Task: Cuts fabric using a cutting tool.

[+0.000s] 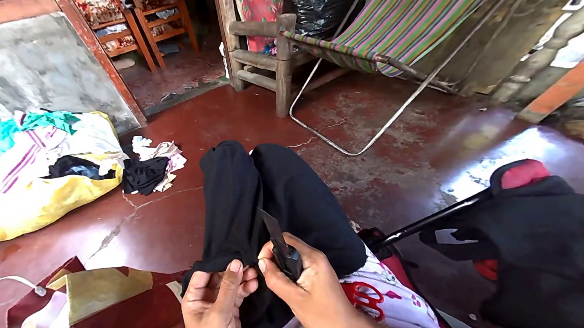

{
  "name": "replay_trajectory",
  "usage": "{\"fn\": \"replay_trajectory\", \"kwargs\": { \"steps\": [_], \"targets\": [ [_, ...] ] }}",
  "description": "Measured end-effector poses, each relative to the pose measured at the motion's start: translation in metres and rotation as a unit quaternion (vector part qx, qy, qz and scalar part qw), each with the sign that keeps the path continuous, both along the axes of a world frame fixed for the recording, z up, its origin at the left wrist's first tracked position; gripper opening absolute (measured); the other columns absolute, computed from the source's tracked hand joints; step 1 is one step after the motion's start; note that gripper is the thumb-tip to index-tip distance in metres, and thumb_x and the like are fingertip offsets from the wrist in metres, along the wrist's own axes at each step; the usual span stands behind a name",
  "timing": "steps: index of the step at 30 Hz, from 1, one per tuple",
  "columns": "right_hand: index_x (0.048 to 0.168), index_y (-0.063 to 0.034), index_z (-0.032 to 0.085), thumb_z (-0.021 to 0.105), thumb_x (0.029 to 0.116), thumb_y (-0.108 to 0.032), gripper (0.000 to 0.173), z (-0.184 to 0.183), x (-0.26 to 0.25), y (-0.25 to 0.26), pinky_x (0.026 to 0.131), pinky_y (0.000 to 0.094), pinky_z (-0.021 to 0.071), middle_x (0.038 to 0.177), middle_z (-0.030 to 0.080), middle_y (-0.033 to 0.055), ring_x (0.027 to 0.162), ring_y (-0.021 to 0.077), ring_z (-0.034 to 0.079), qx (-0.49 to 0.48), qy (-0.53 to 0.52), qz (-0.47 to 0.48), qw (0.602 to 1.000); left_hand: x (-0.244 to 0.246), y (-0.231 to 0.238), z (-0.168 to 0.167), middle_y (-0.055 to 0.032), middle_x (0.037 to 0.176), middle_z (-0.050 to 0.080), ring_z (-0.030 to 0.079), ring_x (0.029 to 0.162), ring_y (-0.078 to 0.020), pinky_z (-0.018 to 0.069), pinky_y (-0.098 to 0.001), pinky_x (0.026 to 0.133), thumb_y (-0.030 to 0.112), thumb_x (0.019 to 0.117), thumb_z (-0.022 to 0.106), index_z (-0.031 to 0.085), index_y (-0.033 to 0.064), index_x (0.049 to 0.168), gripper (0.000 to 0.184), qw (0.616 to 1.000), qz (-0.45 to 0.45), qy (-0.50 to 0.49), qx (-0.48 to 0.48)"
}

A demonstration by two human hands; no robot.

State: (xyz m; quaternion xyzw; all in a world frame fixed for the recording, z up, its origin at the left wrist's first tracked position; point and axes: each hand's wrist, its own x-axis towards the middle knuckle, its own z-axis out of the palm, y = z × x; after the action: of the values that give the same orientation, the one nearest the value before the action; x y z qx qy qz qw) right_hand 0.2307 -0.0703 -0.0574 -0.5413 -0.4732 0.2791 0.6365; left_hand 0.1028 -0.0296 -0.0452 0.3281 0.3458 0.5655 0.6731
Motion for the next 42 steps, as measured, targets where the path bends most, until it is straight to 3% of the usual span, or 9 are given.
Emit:
{"fn": "replay_trajectory", "kwargs": {
  "steps": [8, 16, 23, 30, 35, 42],
  "targets": [
    [0.098, -0.0044, 0.071, 0.066, 0.0944, -0.011, 0.01, 0.0, -0.003, 0.001, 0.06, 0.0163, 0.0518, 0.091, 0.066, 0.002, 0.071, 0.0018, 0.06, 0.045, -0.006, 0.005, 0.999, -0.001, -0.004, 0.007, -0.0168, 0.082, 0.074, 0.075, 0.069, -0.0228, 0.0654, -0.0351, 0.065, -0.015, 0.0919, 0.059, 0.062, -0.0054, 0.1, 0.013, 0.999, 0.024, 0.01, 0.04],
    [0.099, -0.0042, 0.071, 0.066, 0.0953, -0.012, 0.01, 0.0, -0.004, 0.001, 0.063, 0.0164, 0.0529, 0.092, 0.067, 0.0022, 0.073, 0.0019, 0.061, 0.048, -0.012, 0.009, 0.999, 0.001, -0.004, 0.004, -0.0164, 0.085, 0.072, 0.074, 0.07, -0.0227, 0.0658, -0.0372, 0.067, -0.018, 0.0833, 0.067, 0.057, -0.0069, 0.107, 0.027, 0.999, 0.019, 0.023, 0.041],
    [0.097, -0.0032, 0.071, 0.066, 0.0942, -0.01, 0.009, -0.002, -0.004, 0.001, 0.074, 0.0166, 0.0553, 0.092, 0.067, 0.0031, 0.084, 0.003, 0.064, 0.062, -0.06, 0.014, 0.996, 0.004, -0.003, 0.006, -0.0144, 0.082, 0.071, 0.073, 0.067, -0.0206, 0.0653, -0.0347, 0.064, -0.019, 0.0806, 0.066, 0.055, -0.0069, 0.104, 0.028, 0.996, 0.033, 0.065, 0.058],
    [0.096, -0.0043, 0.072, 0.066, 0.0937, -0.012, 0.01, -0.004, -0.003, 0.0, 0.073, 0.0146, 0.0539, 0.092, 0.067, 0.0017, 0.083, 0.0012, 0.063, 0.047, -0.08, 0.013, 0.996, 0.003, 0.0, -0.005, -0.0116, 0.075, 0.071, 0.071, 0.063, -0.0174, 0.0633, -0.0316, 0.061, -0.018, 0.0739, 0.067, 0.056, -0.0059, 0.1, 0.03, 0.987, 0.047, 0.097, 0.116],
    [0.098, -0.006, 0.071, 0.065, 0.0959, -0.014, 0.011, -0.002, -0.003, 0.001, 0.063, 0.0167, 0.0536, 0.091, 0.067, 0.0007, 0.074, 0.002, 0.062, 0.024, -0.036, 0.021, 0.999, -0.001, 0.002, -0.005, -0.0116, 0.074, 0.071, 0.072, 0.062, -0.0198, 0.0648, -0.034, 0.06, -0.018, 0.0735, 0.068, 0.056, -0.0056, 0.099, 0.03, 0.982, 0.048, 0.112, 0.145],
    [0.099, -0.0064, 0.071, 0.065, 0.0964, -0.015, 0.011, 0.001, -0.001, 0.002, 0.061, 0.0166, 0.053, 0.091, 0.067, 0.0006, 0.072, 0.0017, 0.061, 0.017, -0.033, 0.026, 0.999, -0.006, 0.003, 0.001, -0.0119, 0.076, 0.071, 0.072, 0.062, -0.0198, 0.0642, -0.0328, 0.058, -0.018, 0.0748, 0.065, 0.055, -0.0059, 0.1, 0.03, 0.982, 0.021, 0.129, 0.135]
  ]
}}
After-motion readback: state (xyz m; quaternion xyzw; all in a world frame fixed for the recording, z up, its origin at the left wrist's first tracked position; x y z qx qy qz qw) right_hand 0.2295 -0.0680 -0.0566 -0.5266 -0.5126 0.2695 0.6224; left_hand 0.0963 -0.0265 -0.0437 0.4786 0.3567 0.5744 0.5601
